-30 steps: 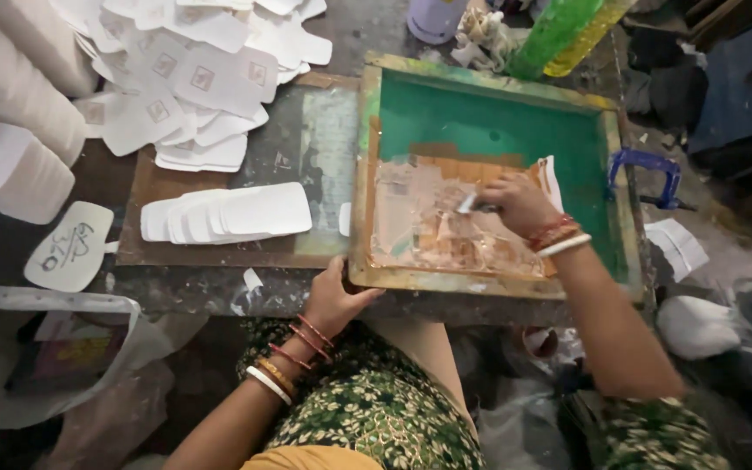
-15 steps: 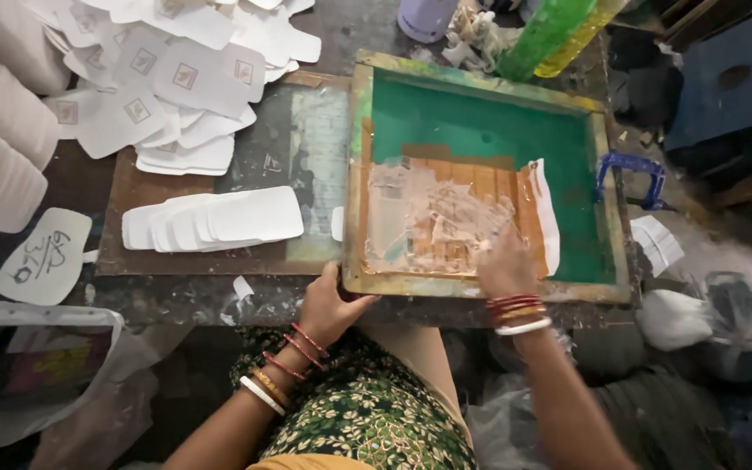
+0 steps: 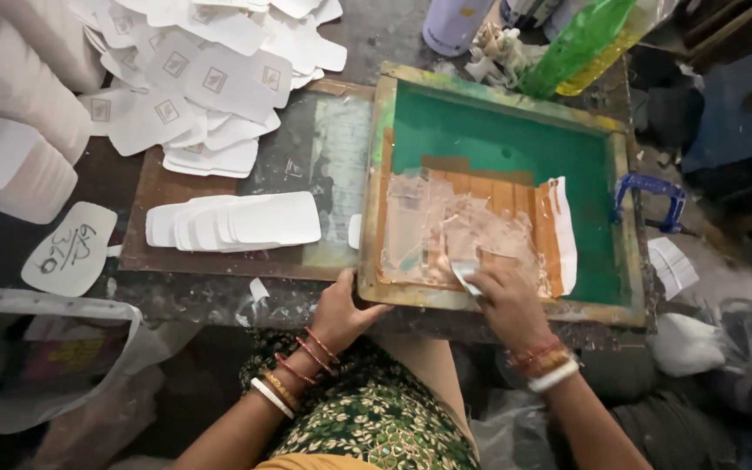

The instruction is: The person performs screen printing on white plastic containers. They place a container under a screen, spread ink with a squeegee, and lift the screen to reveal a printed logo. The person repeats this process for multiple containers, occasionally adding more ink to the screen.

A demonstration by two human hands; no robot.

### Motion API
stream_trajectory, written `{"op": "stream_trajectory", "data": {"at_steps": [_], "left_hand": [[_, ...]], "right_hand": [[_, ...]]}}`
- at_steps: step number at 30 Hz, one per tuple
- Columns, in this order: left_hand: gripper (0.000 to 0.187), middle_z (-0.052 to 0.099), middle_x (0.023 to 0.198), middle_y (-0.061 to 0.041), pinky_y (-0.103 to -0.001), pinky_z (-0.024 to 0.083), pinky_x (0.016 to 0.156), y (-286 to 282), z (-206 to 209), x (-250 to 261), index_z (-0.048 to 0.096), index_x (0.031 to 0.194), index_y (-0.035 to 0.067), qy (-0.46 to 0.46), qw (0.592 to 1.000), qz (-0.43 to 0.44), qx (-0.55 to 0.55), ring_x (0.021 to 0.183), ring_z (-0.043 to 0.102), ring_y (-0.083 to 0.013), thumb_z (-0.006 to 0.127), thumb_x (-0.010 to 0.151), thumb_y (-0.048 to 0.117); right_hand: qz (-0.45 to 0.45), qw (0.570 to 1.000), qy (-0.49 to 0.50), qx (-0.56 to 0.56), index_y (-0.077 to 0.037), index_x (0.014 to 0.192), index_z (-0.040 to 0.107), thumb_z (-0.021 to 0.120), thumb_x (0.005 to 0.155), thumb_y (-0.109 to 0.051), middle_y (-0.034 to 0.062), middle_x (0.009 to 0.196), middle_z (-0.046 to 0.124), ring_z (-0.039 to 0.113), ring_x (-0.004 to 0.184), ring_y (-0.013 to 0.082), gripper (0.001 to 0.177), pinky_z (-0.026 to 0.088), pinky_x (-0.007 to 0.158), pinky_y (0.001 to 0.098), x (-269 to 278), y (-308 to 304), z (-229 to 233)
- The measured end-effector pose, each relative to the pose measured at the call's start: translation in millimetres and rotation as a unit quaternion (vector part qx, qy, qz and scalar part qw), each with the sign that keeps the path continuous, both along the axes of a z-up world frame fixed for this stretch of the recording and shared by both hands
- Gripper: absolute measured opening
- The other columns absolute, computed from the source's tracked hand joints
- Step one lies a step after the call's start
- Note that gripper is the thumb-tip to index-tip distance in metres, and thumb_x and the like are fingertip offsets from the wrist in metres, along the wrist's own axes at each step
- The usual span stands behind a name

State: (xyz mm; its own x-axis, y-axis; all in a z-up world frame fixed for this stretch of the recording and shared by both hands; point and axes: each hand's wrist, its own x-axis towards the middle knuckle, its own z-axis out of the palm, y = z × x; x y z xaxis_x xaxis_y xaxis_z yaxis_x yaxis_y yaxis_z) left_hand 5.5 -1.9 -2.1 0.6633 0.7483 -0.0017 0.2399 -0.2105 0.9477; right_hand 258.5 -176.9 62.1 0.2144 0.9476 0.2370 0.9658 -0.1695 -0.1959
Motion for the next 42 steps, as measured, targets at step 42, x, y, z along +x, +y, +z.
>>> {"op": "stream_trajectory", "data": {"at_steps": [42], "left_hand": [[0.067, 0.076, 0.098, -0.020, -0.042, 0.059, 0.078, -4.6, 7.0, -1.9, 0.061, 0.119, 0.001, 0.021, 1.000, -0.007, 0.002, 0.093, 0.075, -0.0362, 0.090, 0.069, 0.034]], "right_hand": [[0.057, 0.988, 0.075, -0.125, -0.019, 0.093, 0.083, 0.070, 0.073, 0.006, -0.0021, 0.100, 0.079, 0.066, 0.101, 0.0228, 0.033, 0.053, 0.092, 0.0377, 134.7, -18.3, 8.9]]}}
